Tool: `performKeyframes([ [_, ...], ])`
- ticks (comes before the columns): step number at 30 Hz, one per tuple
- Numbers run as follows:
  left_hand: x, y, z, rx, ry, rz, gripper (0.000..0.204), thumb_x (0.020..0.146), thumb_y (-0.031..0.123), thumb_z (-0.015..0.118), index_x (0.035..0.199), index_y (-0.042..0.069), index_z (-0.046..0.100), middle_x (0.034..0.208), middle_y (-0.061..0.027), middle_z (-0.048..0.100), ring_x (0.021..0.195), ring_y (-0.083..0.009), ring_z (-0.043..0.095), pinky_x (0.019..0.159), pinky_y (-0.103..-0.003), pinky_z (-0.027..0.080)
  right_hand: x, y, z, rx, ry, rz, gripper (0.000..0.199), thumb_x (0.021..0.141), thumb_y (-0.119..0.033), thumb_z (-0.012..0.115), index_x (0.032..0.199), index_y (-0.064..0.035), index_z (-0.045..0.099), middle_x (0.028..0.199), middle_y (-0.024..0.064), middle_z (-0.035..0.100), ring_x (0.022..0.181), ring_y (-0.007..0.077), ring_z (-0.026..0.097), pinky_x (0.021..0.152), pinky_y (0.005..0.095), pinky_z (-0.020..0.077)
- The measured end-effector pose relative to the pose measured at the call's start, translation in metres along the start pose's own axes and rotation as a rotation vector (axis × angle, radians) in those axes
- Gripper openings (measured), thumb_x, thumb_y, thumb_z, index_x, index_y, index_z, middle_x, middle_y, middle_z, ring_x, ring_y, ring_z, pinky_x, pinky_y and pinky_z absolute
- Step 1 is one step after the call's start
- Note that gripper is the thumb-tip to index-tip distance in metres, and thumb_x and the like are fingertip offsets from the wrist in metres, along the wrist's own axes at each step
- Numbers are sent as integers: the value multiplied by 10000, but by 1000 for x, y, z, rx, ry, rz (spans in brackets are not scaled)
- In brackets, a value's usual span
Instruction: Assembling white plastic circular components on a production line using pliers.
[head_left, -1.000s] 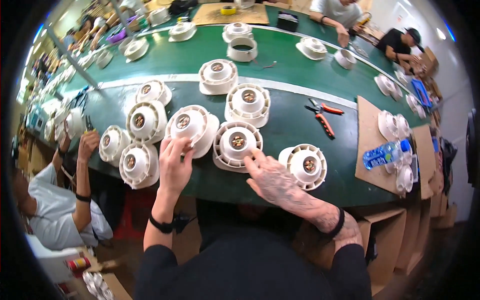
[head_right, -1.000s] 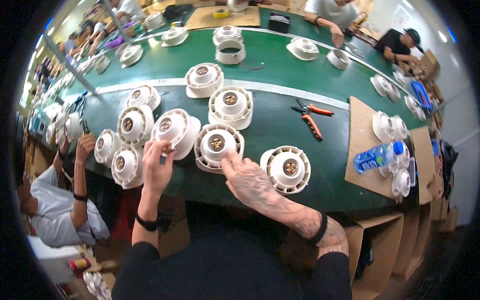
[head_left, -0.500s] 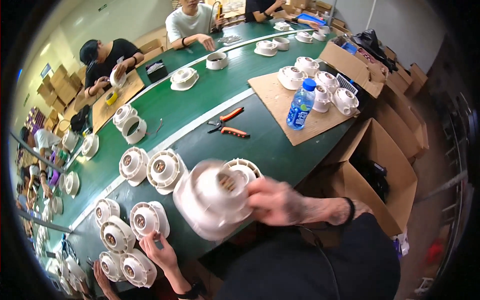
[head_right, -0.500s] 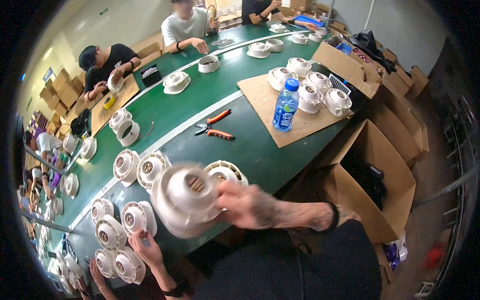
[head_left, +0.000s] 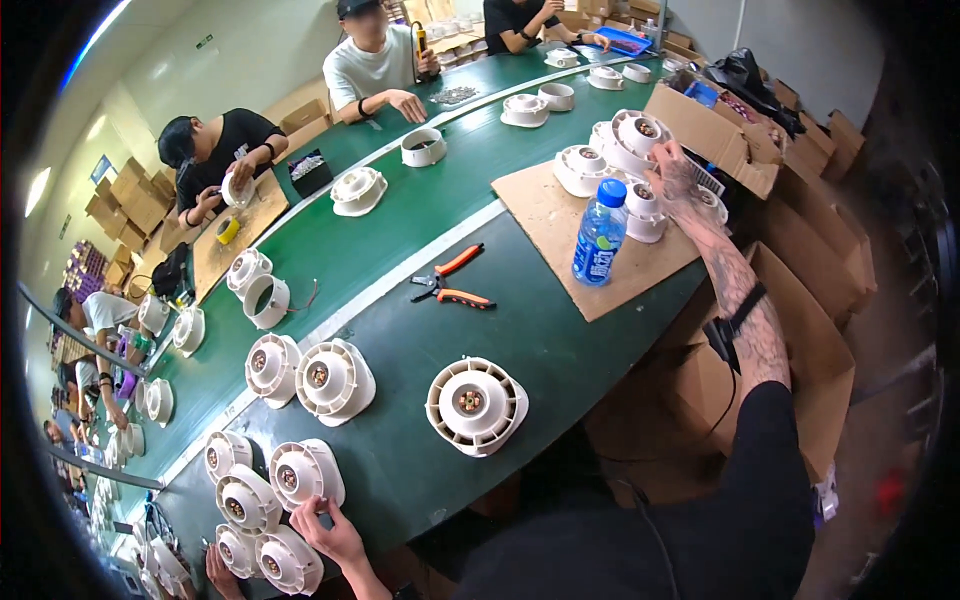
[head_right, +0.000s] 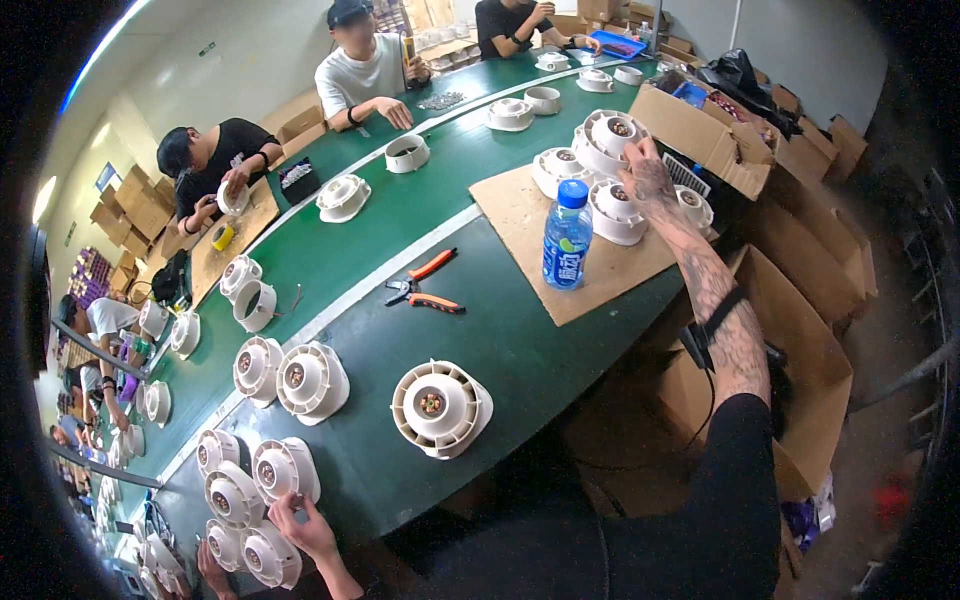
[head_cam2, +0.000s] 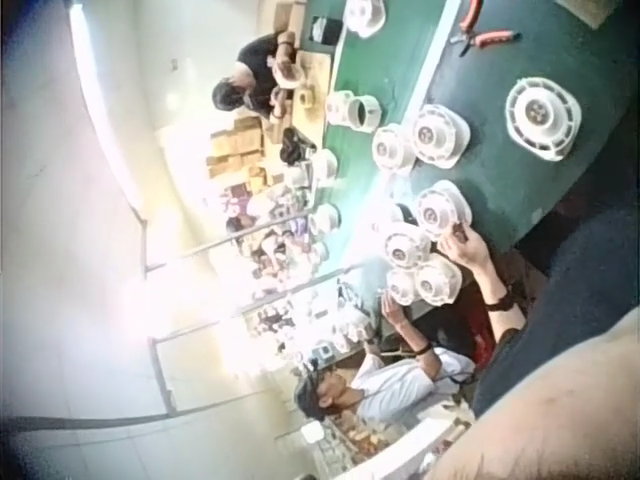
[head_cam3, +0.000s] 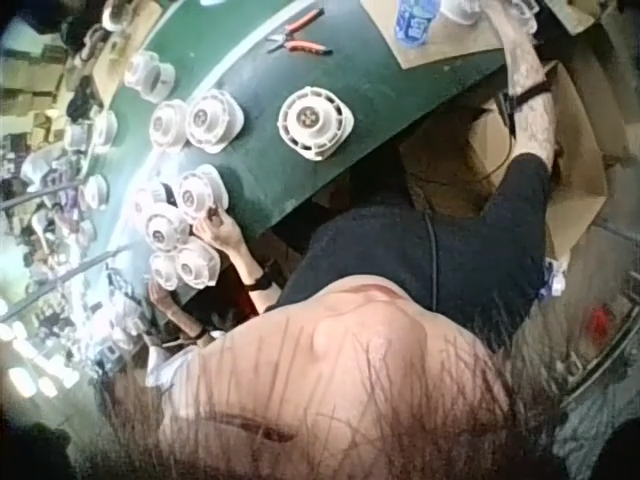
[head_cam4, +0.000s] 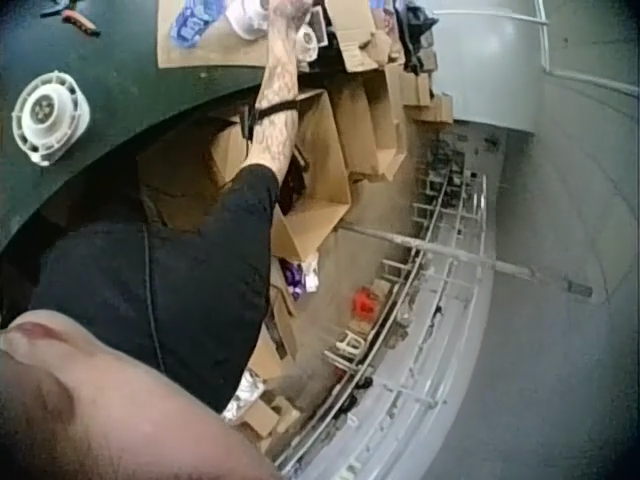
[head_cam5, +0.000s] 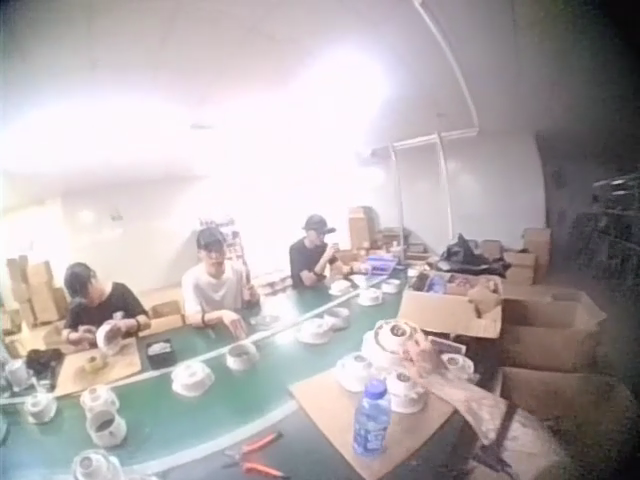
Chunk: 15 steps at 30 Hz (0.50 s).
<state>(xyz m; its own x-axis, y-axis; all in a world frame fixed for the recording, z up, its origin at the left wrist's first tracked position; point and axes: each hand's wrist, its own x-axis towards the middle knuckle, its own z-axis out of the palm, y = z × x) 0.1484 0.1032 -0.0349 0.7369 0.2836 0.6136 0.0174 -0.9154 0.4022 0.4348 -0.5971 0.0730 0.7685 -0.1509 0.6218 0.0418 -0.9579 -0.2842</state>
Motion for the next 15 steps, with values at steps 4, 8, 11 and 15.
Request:
performKeyframes([
  [4, -3, 7, 0, -54, -16, -25, 251, 730, -109, 729, 932, 0, 626, 923, -117, 623, 910, -287, 565, 748, -372, 497, 30, 44, 50, -84, -41, 34, 270, 763, -22, 685, 1019, -26, 600, 1074, 188, 568, 951, 380, 639, 804, 465, 533],
  [8, 2, 32, -9, -31, -31, 47, 277, 706, -92, 750, 926, 28, 632, 937, -105, 639, 942, -316, 567, 846, -424, 474, 38, 52, 55, -200, -213, 77, 284, 781, -95, 702, 1047, -16, 644, 1061, 196, 598, 995, 380, 643, 830, 467, 540],
  [11, 19, 64, -24, -113, -11, 180, 306, 683, -78, 782, 932, 37, 646, 928, -97, 644, 929, -312, 572, 868, -414, 464, 41, 0, 23, -150, 77, -15, 212, 828, -44, 648, 1040, -26, 646, 1095, 185, 606, 1005, 389, 651, 861, 466, 548],
  [15, 48, 114, -50, -210, -56, 340, 300, 639, -63, 794, 873, 83, 677, 848, -57, 647, 848, -295, 573, 786, -398, 469, -11, -160, -59, 267, 144, -345, 212, 820, -37, 688, 1021, -35, 619, 997, 146, 586, 911, 331, 640, 765, 422, 526],
])
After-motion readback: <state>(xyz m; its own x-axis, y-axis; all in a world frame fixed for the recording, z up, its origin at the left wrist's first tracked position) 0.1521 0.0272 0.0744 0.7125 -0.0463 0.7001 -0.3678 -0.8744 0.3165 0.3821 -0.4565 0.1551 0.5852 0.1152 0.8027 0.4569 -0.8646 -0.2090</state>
